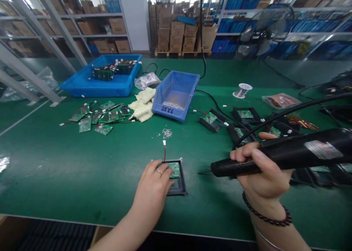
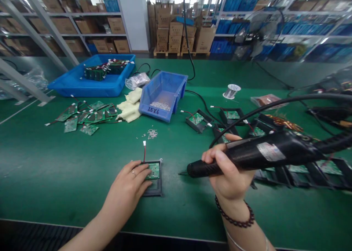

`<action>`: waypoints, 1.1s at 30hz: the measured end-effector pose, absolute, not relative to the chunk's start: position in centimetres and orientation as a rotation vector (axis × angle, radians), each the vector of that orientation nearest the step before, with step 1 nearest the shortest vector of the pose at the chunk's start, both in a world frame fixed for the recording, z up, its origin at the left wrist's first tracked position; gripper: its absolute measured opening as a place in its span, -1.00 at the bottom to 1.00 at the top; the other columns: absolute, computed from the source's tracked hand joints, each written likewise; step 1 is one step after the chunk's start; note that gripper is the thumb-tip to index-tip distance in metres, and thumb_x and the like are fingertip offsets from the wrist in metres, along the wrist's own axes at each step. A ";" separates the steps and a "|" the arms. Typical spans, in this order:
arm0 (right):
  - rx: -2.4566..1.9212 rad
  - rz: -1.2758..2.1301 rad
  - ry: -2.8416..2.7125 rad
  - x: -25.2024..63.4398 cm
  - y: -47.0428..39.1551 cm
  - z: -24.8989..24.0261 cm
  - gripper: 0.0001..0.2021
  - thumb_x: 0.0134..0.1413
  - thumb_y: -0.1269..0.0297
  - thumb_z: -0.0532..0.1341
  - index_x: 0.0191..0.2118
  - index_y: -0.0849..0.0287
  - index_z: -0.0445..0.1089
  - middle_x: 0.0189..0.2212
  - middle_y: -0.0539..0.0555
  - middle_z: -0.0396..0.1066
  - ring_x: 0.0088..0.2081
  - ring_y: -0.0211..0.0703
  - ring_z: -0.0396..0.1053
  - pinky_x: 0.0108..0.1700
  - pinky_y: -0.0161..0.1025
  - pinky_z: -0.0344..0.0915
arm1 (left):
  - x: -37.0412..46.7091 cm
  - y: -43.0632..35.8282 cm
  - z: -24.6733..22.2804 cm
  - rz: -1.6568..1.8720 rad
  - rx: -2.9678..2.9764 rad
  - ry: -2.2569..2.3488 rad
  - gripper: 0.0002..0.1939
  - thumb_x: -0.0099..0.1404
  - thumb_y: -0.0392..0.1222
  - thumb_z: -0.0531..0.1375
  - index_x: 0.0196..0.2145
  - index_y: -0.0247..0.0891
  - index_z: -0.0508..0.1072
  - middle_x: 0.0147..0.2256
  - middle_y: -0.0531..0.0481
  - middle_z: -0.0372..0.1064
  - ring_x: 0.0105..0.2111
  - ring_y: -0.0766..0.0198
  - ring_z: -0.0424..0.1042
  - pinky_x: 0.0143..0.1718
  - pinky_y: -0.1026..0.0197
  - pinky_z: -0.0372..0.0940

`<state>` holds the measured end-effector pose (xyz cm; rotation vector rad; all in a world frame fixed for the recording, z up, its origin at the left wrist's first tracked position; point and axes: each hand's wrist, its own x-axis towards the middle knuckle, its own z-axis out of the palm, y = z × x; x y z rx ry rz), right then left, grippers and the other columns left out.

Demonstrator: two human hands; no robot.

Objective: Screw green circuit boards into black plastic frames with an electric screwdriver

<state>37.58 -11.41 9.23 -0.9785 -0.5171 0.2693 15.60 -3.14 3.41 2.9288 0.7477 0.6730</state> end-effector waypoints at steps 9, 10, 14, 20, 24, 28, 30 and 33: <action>-0.979 0.299 -0.476 37.7 -11.3 9.1 -0.66 -0.27 0.34 0.33 -0.23 0.10 0.39 -0.66 -0.13 0.36 -0.66 -0.23 0.25 -0.57 -0.24 0.31 | 16.1 -3.1 2.4 0.616 2.907 0.779 -0.83 0.39 -0.35 0.14 -0.25 -0.29 0.56 -0.17 -0.12 0.57 -0.06 -0.02 0.47 -0.04 -0.10 0.46; -0.979 0.305 -0.469 37.7 -11.3 9.1 -0.65 -0.27 0.34 0.34 -0.22 0.10 0.39 -0.65 -0.12 0.36 -0.65 -0.23 0.25 -0.57 -0.24 0.31 | 16.0 -3.1 2.6 0.653 2.893 0.759 -0.80 0.41 -0.34 0.12 -0.25 -0.28 0.56 -0.17 -0.12 0.57 -0.07 0.01 0.47 -0.05 -0.07 0.47; -0.987 0.305 -0.461 37.9 -11.4 9.1 -0.64 -0.26 0.32 0.35 -0.21 0.09 0.40 -0.64 -0.12 0.36 -0.65 -0.22 0.26 -0.57 -0.22 0.31 | 14.9 -1.1 4.3 0.856 2.767 0.621 -0.73 0.48 -0.25 0.04 -0.19 -0.24 0.55 -0.17 -0.10 0.57 -0.14 0.14 0.51 -0.08 0.06 0.47; -0.957 0.363 -0.388 38.2 -11.7 9.4 -0.61 -0.28 0.31 0.35 -0.19 0.10 0.40 -0.64 -0.13 0.33 -0.65 -0.26 0.22 -0.57 -0.25 0.30 | 16.0 7.7 4.1 0.499 2.822 0.944 -0.75 0.37 -0.29 0.13 -0.04 -0.38 0.49 -0.09 -0.25 0.55 -0.07 0.02 0.53 0.00 -0.02 0.42; -0.948 0.382 -0.381 38.4 -11.8 9.5 -0.63 -0.28 0.29 0.35 -0.21 0.10 0.41 -0.64 -0.13 0.32 -0.65 -0.27 0.22 -0.56 -0.26 0.30 | 19.2 10.4 1.5 0.404 2.857 0.861 -0.52 0.30 -0.30 0.19 0.17 -0.44 0.32 0.15 -0.37 0.36 0.16 -0.03 0.38 0.12 -0.03 0.34; -0.943 0.371 -0.382 38.6 -11.7 9.4 -0.71 -0.29 0.27 0.37 -0.33 0.12 0.39 -0.65 -0.12 0.31 -0.65 -0.28 0.22 -0.57 -0.27 0.29 | 20.9 9.5 0.3 0.338 2.892 0.660 -0.55 0.32 -0.44 0.11 0.16 -0.34 0.35 0.18 -0.24 0.35 0.22 0.12 0.30 0.20 0.07 0.26; -0.944 0.370 -0.383 38.6 -11.6 9.4 -0.72 -0.30 0.27 0.38 -0.36 0.13 0.37 -0.65 -0.11 0.31 -0.65 -0.28 0.22 -0.58 -0.27 0.29 | 20.7 8.8 0.3 0.319 2.902 0.593 -0.57 0.31 -0.49 0.07 0.09 -0.29 0.41 0.14 -0.19 0.40 0.18 0.18 0.35 0.18 0.10 0.27; -0.948 0.375 -0.381 38.6 -11.6 9.5 -0.74 -0.30 0.27 0.39 -0.40 0.13 0.36 -0.65 -0.11 0.31 -0.65 -0.28 0.23 -0.57 -0.27 0.29 | 19.8 8.0 0.5 0.322 2.902 0.587 -0.65 0.32 -0.50 0.05 -0.04 -0.27 0.49 0.01 -0.18 0.50 0.03 0.18 0.47 0.06 0.12 0.37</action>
